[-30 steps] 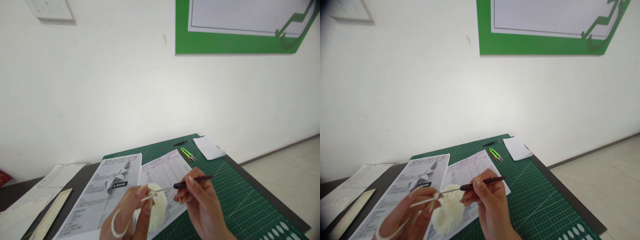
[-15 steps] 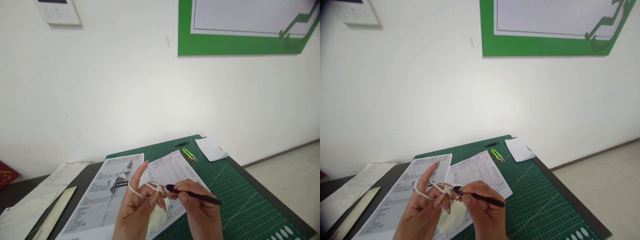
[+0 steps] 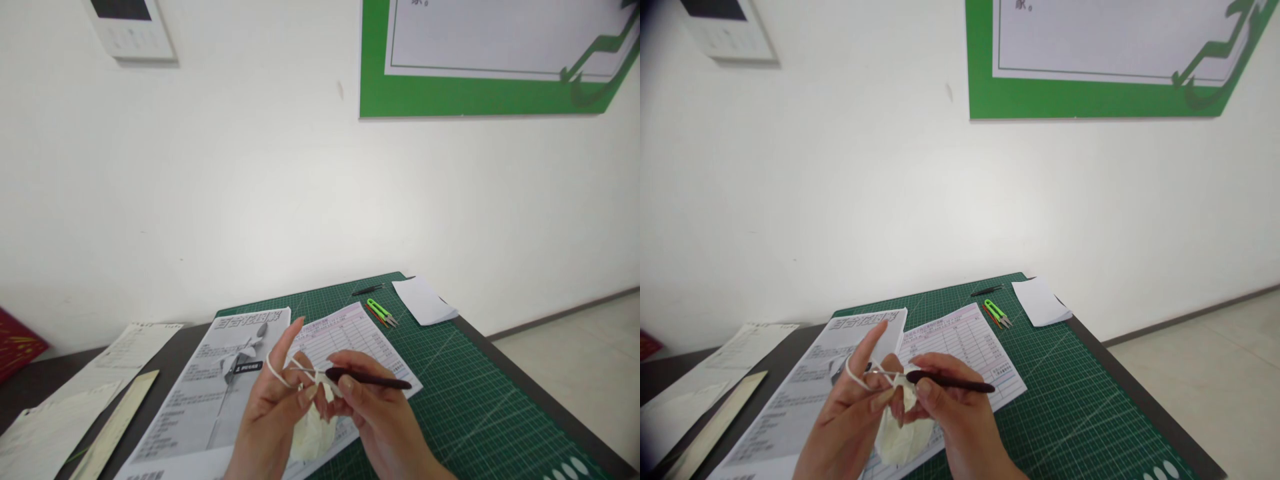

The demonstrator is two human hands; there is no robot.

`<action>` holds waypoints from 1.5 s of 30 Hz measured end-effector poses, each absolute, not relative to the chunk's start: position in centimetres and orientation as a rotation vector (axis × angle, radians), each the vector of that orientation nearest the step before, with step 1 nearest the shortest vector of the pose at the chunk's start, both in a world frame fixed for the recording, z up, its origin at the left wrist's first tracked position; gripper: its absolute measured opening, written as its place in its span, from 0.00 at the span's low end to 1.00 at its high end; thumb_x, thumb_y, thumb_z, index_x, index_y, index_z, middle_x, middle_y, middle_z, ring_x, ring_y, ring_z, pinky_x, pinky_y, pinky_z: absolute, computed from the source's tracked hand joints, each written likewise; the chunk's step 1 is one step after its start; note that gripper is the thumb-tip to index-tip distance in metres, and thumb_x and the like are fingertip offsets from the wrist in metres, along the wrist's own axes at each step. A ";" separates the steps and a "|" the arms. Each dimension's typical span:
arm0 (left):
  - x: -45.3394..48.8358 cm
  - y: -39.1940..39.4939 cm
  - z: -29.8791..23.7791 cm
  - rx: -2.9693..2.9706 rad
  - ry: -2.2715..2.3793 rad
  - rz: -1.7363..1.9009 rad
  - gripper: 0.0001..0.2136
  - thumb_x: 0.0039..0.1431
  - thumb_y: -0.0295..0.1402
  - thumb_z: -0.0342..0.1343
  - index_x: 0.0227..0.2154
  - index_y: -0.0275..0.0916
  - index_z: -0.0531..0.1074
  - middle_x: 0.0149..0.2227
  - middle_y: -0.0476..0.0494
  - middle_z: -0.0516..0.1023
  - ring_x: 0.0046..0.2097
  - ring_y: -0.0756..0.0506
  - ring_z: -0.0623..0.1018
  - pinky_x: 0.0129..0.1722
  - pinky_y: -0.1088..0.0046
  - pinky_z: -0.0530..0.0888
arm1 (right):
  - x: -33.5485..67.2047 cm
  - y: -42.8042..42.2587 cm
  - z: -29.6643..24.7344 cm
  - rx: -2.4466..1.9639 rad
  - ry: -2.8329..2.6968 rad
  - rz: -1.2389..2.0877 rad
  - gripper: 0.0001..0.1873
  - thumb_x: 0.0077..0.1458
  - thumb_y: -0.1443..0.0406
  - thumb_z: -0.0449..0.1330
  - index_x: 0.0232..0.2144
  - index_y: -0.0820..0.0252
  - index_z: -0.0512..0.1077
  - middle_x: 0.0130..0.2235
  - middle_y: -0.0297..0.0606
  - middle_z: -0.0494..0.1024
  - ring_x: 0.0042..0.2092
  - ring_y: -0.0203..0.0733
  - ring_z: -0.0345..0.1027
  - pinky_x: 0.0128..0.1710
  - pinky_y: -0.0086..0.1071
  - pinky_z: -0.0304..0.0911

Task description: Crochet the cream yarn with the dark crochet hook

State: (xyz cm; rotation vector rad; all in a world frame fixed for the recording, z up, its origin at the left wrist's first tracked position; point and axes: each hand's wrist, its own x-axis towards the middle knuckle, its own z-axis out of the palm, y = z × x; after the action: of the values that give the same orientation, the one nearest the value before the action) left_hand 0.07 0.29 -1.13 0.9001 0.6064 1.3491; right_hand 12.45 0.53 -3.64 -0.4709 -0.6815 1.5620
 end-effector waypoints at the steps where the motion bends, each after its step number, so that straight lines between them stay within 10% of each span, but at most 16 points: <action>1: 0.1 0.3 -1.1 0.888 0.612 1.336 0.26 0.52 0.28 0.57 0.55 0.51 0.63 0.23 0.52 0.70 0.26 0.51 0.71 0.30 0.74 0.70 | 12.5 0.5 -3.6 -0.478 -0.690 1.572 0.11 0.43 0.64 0.69 0.33 0.59 0.77 0.29 0.36 0.80 0.27 0.37 0.73 0.27 0.29 0.71; 16: 0.3 0.8 -1.0 1.011 0.676 1.361 0.20 0.52 0.27 0.59 0.49 0.47 0.69 0.22 0.54 0.70 0.24 0.53 0.71 0.26 0.78 0.69 | 12.9 1.1 -3.9 -0.371 -0.964 1.408 0.02 0.45 0.69 0.67 0.25 0.59 0.76 0.28 0.30 0.72 0.25 0.30 0.70 0.25 0.23 0.69; 23: 0.4 0.6 -1.0 0.962 0.720 1.392 0.20 0.51 0.30 0.60 0.48 0.53 0.69 0.24 0.55 0.70 0.24 0.53 0.72 0.23 0.80 0.68 | 12.8 1.0 -3.7 -0.482 -0.793 1.618 0.26 0.42 0.64 0.69 0.45 0.51 0.67 0.29 0.27 0.72 0.25 0.32 0.70 0.20 0.28 0.72; 29: 0.9 0.5 -1.2 1.030 0.852 1.481 0.19 0.50 0.30 0.61 0.46 0.50 0.72 0.24 0.53 0.71 0.26 0.53 0.71 0.27 0.80 0.68 | 12.7 1.2 -4.0 -0.567 -0.816 1.607 0.12 0.45 0.63 0.68 0.31 0.62 0.71 0.25 0.31 0.74 0.22 0.29 0.68 0.21 0.24 0.69; 45: -0.5 1.4 -1.5 0.878 0.735 1.293 0.30 0.51 0.28 0.59 0.57 0.50 0.58 0.25 0.53 0.69 0.25 0.52 0.70 0.26 0.76 0.68 | 13.5 1.0 -3.7 -0.467 -0.962 1.677 0.20 0.44 0.63 0.68 0.40 0.55 0.67 0.24 0.26 0.73 0.21 0.28 0.69 0.17 0.18 0.56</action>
State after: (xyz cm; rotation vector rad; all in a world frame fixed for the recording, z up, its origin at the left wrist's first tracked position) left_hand -0.55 1.43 -1.49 0.8783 0.7353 1.2932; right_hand 13.47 1.00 -3.72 -0.4665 -0.9624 1.6770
